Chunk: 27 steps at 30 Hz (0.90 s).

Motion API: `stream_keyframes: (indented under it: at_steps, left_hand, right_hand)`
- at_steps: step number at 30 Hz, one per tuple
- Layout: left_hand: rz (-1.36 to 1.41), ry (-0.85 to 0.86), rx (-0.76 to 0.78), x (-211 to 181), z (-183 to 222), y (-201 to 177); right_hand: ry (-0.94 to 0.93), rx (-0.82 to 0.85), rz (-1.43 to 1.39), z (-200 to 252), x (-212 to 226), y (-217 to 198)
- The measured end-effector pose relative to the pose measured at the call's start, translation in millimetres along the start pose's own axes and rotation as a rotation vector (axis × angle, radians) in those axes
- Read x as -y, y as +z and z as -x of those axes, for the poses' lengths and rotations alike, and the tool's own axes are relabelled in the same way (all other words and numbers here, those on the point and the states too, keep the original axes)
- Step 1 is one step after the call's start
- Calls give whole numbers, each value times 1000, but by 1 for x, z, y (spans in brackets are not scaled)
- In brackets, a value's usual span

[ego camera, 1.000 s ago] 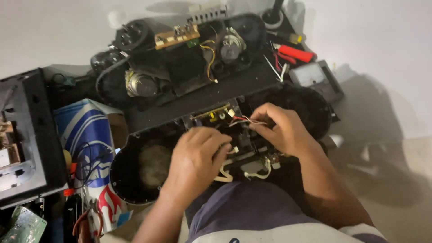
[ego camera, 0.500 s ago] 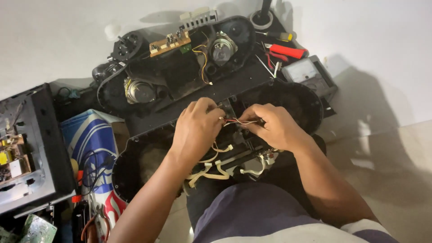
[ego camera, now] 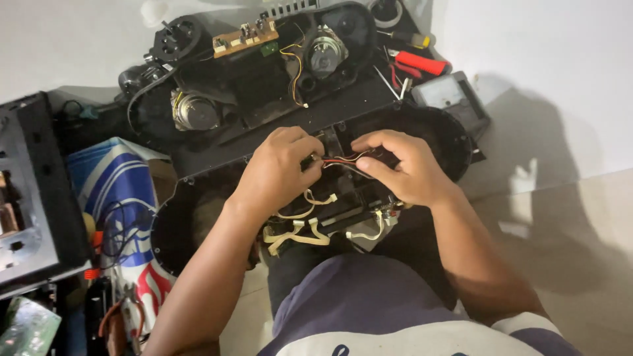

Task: Adjusting internal wiring and repositioning a circuit board inside an electronic device housing.

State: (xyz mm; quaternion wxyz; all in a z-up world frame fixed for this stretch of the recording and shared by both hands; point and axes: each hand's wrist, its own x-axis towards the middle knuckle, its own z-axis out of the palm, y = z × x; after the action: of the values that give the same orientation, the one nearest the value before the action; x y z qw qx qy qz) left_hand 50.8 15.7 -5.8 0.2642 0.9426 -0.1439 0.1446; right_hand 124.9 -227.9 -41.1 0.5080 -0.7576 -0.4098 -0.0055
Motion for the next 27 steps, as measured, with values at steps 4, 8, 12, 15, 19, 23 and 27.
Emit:
stream_keyframes:
  at_steps: [4, 8, 12, 15, 19, 23, 27]
  left_hand:
    - [38, -23, -8, 8, 4, 2]
    - [38, -16, -41, 13, 4, 6]
    - [74, -43, -42, 14, 4, 1]
    - [124, -75, -33, 13, 4, -5]
    - [179, -117, -9, 22, 2, -1]
    - [337, -97, -45, 33, 1, -12]
    - [307, -174, -153, 46, -2, -18]
  right_hand:
    - [53, 16, 113, -13, 25, 2]
    - [21, 65, 240, -31, 46, 9]
    - [109, 204, 487, -45, 59, 20]
    - [147, 259, 527, -50, 59, 29]
    - [246, 243, 570, -47, 43, 40]
    - [255, 225, 607, -48, 50, 43]
    - [252, 275, 754, -54, 55, 43]
